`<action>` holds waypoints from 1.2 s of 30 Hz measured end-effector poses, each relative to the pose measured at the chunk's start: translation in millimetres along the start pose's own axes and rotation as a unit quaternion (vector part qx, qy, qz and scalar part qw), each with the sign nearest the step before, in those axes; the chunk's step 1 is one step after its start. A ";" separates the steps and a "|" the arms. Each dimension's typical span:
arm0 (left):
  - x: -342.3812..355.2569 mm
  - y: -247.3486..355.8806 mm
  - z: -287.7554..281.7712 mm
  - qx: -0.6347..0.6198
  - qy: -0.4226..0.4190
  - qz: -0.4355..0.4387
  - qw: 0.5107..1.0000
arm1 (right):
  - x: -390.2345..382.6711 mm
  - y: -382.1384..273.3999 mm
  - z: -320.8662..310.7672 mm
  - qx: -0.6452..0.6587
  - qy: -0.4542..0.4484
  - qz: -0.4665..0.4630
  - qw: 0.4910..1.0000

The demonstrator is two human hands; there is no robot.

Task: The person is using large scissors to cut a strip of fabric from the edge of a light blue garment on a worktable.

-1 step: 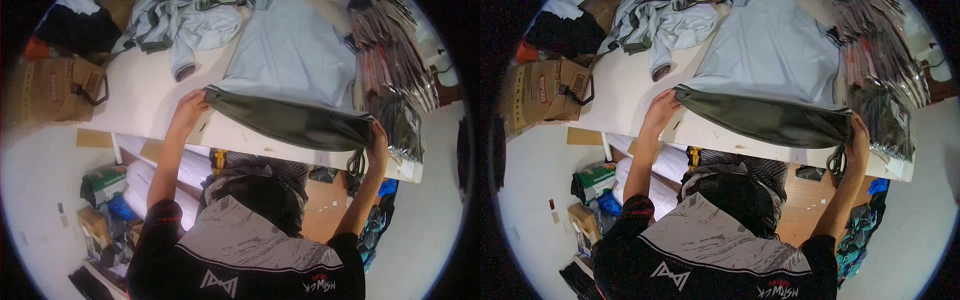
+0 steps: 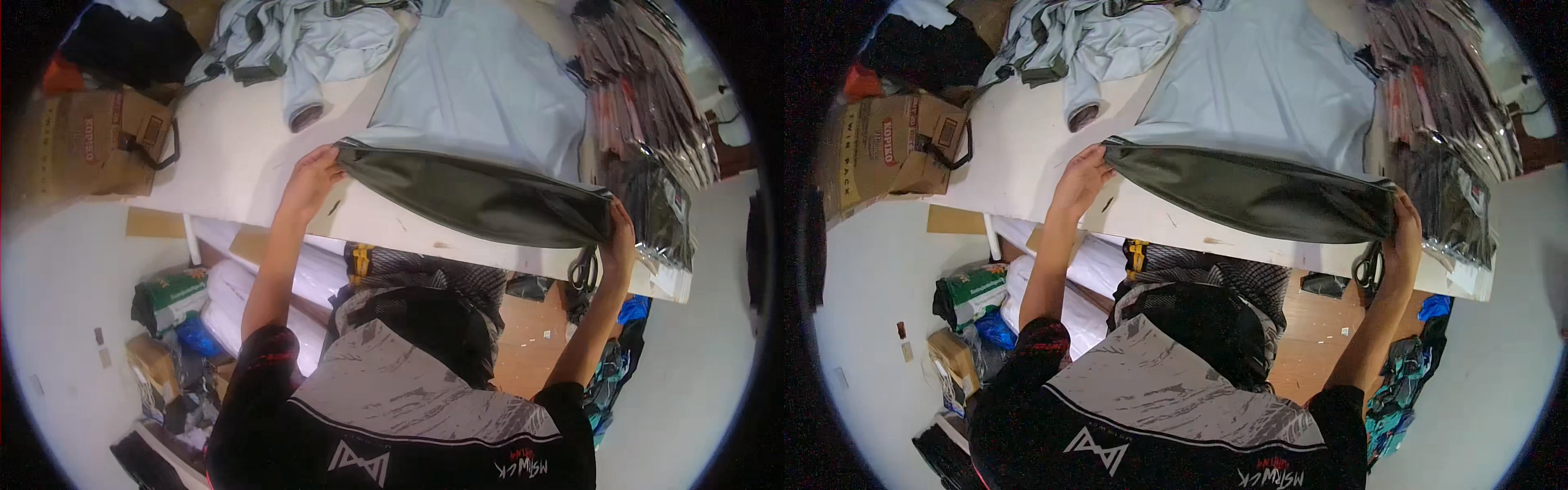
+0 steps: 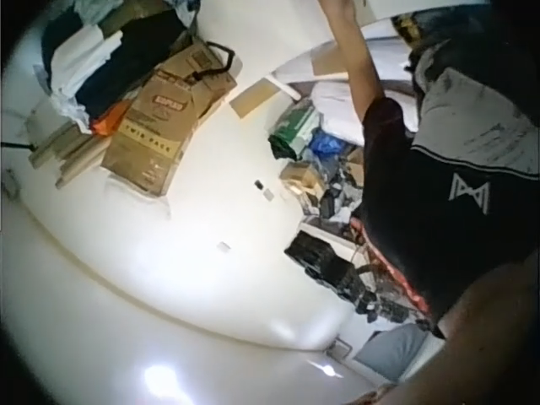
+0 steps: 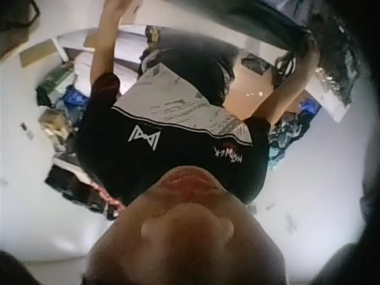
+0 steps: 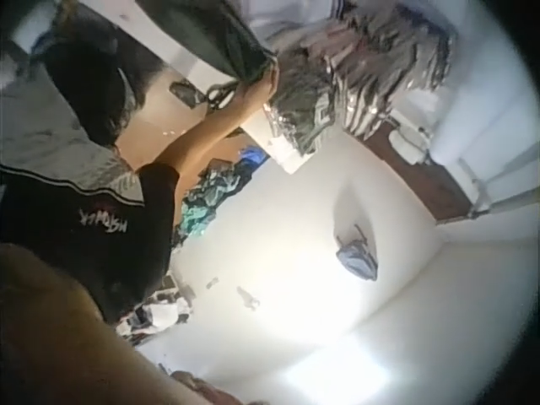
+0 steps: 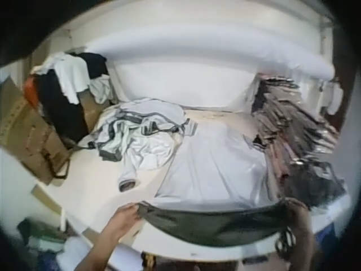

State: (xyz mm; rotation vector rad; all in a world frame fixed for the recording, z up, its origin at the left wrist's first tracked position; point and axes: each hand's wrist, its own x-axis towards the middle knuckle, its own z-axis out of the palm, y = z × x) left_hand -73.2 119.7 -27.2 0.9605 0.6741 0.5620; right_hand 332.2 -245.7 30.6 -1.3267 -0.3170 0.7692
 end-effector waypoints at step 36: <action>-47.9 18.3 133.2 -0.085 -0.034 0.142 0.986 | -123.1 109.1 -8.6 -0.676 0.309 -0.188 0.642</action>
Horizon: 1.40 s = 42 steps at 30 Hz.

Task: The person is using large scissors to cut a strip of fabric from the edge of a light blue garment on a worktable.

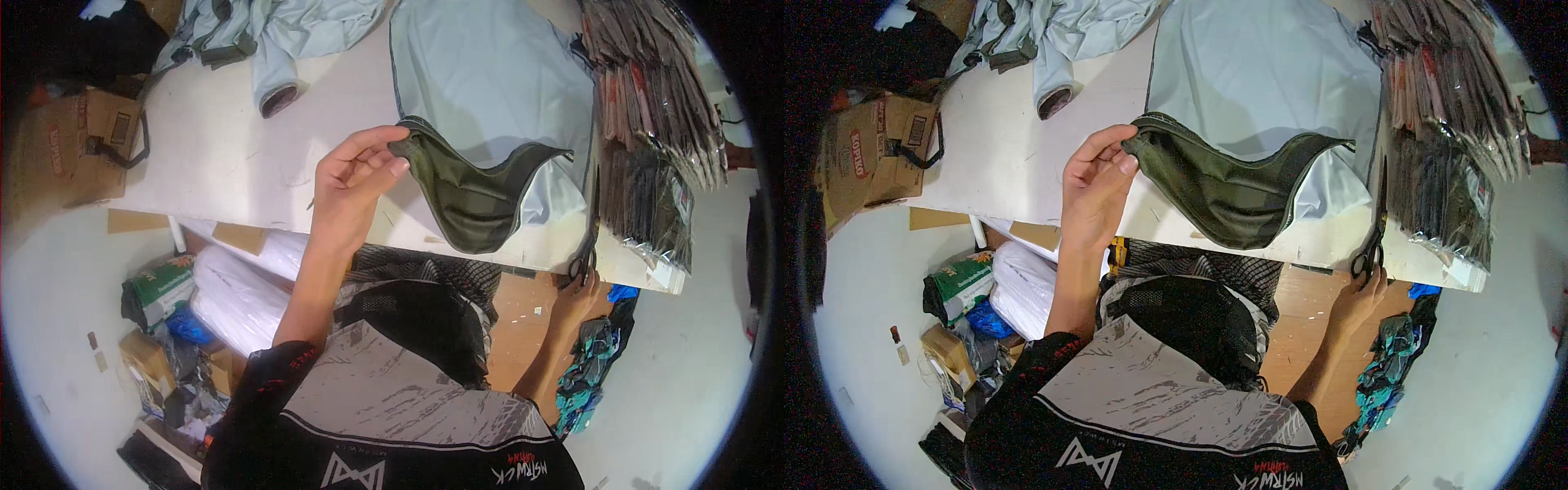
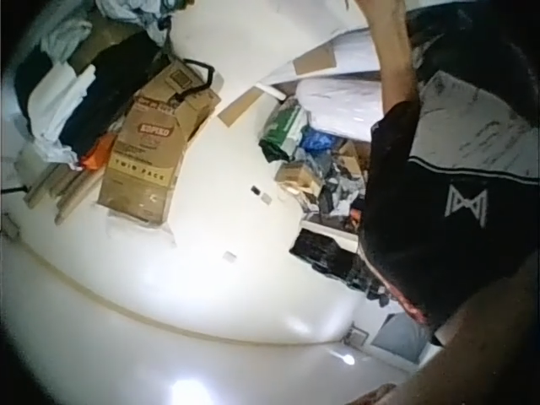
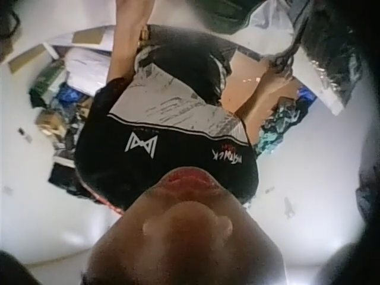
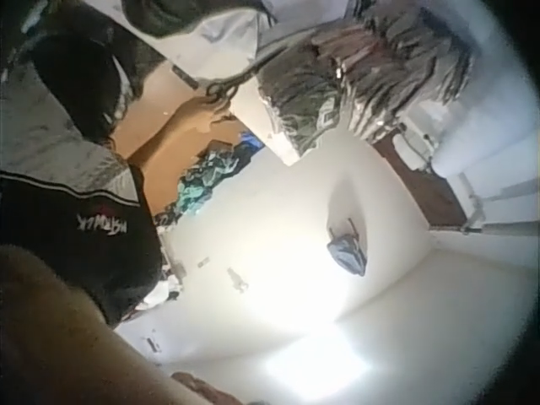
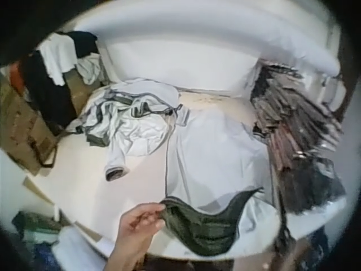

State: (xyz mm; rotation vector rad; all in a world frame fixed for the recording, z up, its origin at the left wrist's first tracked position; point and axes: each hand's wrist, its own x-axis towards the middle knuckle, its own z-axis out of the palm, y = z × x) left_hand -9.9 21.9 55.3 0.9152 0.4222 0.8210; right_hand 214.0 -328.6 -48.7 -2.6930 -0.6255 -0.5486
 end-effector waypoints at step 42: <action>-15.7 -9.3 47.5 -0.140 -0.074 0.022 0.987 | -27.7 -120.3 -79.4 0.682 -0.506 0.031 0.527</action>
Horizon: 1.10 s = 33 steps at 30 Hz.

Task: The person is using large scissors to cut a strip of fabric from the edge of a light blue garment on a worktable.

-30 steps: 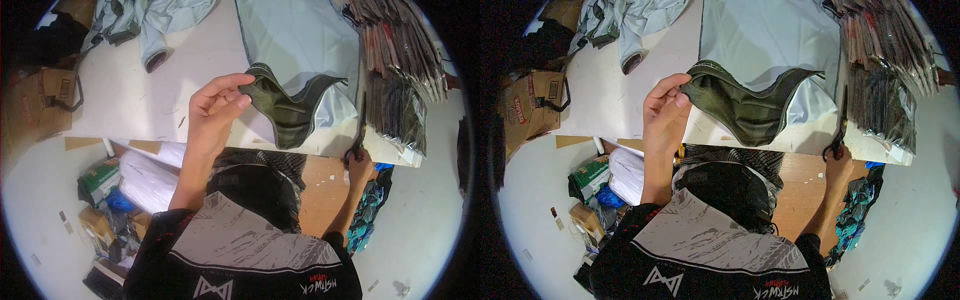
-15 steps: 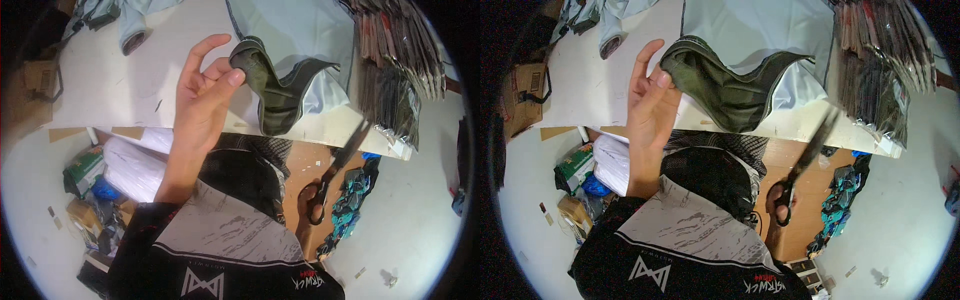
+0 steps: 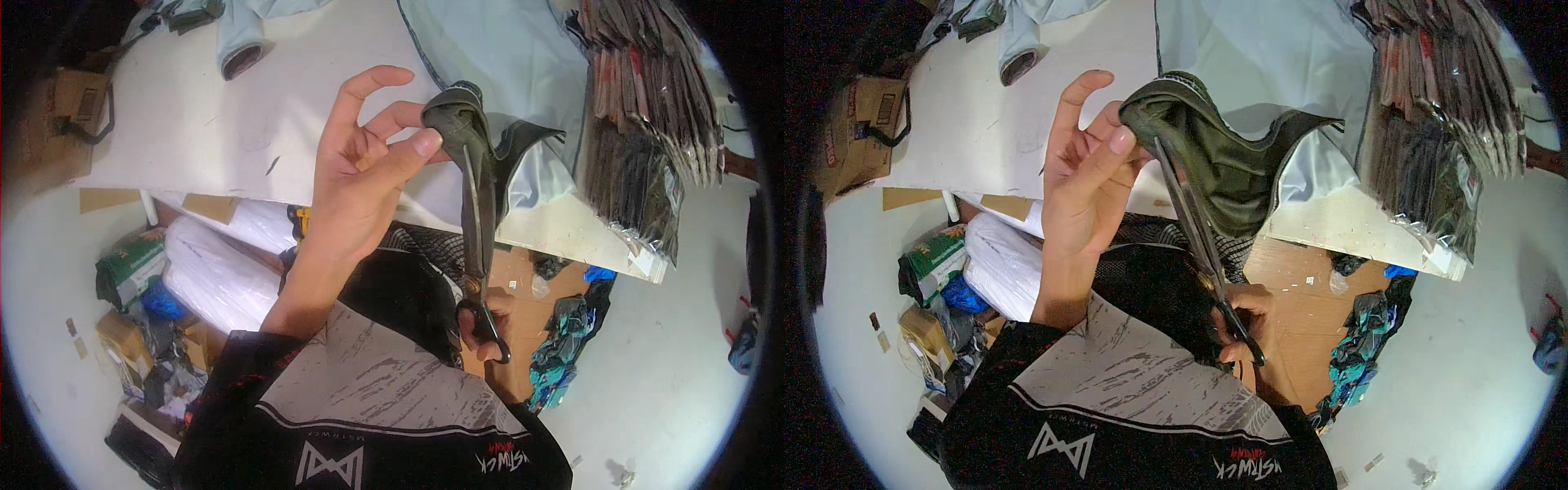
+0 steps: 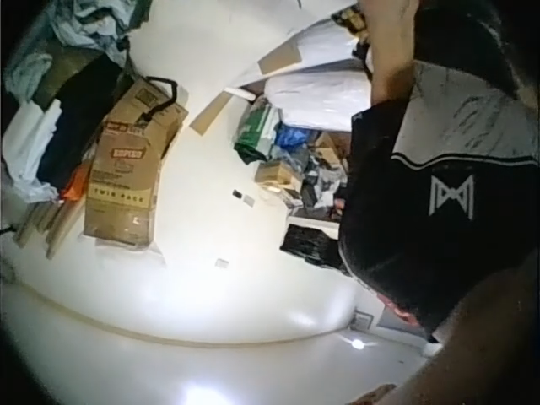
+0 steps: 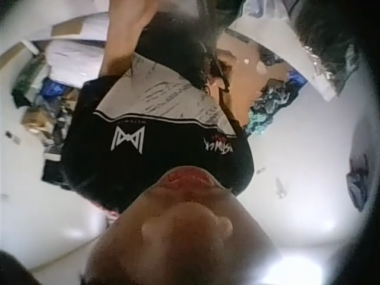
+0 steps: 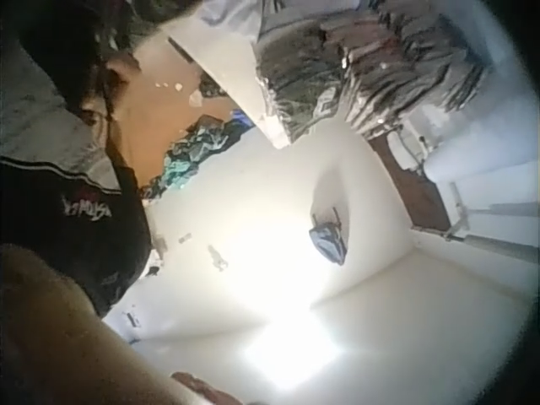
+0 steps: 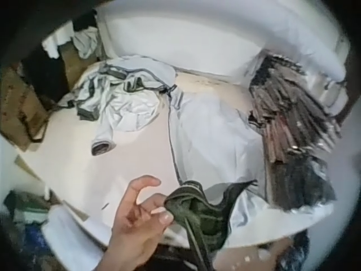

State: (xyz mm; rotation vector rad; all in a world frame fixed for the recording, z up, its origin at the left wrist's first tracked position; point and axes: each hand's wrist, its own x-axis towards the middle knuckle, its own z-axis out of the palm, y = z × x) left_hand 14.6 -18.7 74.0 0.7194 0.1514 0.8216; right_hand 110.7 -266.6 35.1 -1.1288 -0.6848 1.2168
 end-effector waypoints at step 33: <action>-2.4 -11.4 -2.4 0.043 0.006 -0.003 0.999 | -22.7 11.3 -7.0 0.046 0.080 0.029 0.995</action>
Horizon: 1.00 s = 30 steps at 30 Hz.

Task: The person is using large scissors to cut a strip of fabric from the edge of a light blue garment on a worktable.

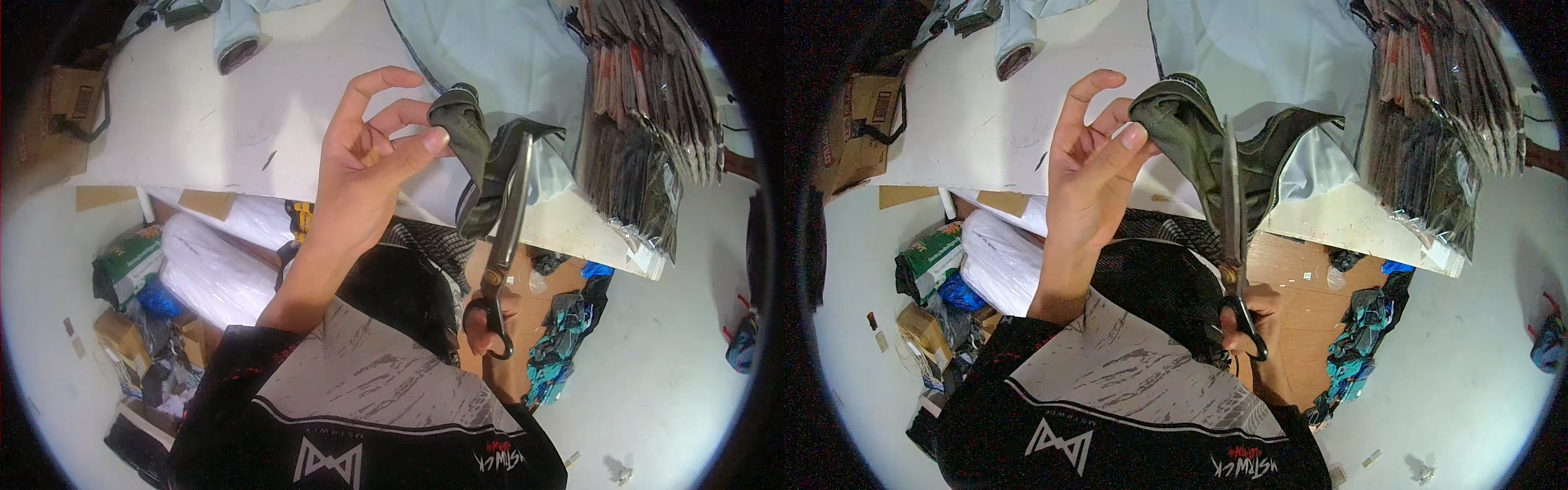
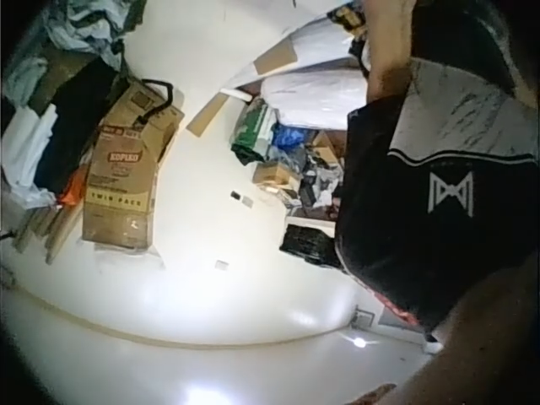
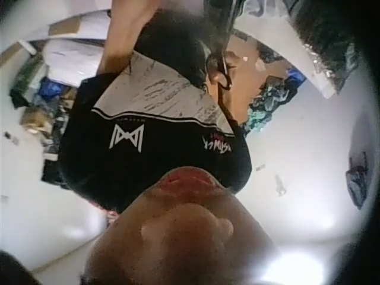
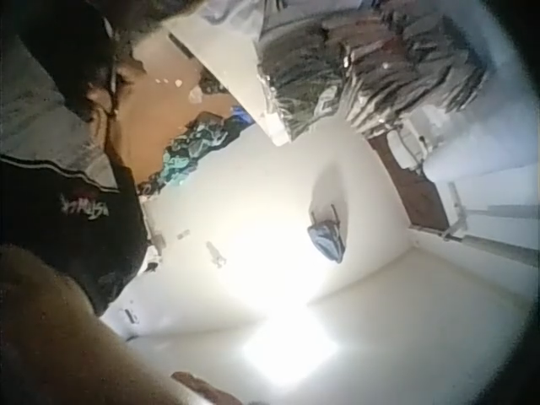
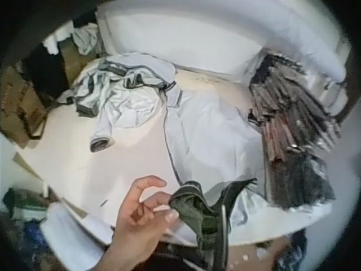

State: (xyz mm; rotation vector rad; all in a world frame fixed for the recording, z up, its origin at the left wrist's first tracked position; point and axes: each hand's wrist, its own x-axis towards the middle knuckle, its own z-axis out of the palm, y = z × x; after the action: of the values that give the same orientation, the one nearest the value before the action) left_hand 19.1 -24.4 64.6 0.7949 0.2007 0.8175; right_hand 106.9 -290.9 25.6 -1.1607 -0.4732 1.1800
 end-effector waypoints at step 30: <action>1.2 0.5 3.8 -0.055 -0.010 -0.017 0.998 | 12.3 -18.9 8.1 -0.053 -0.058 0.006 0.997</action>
State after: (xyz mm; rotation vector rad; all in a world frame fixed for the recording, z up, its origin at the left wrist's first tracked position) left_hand 21.3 -25.5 67.7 0.6944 0.1498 0.7812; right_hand 113.8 -275.1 42.2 -1.1920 -0.6242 1.2495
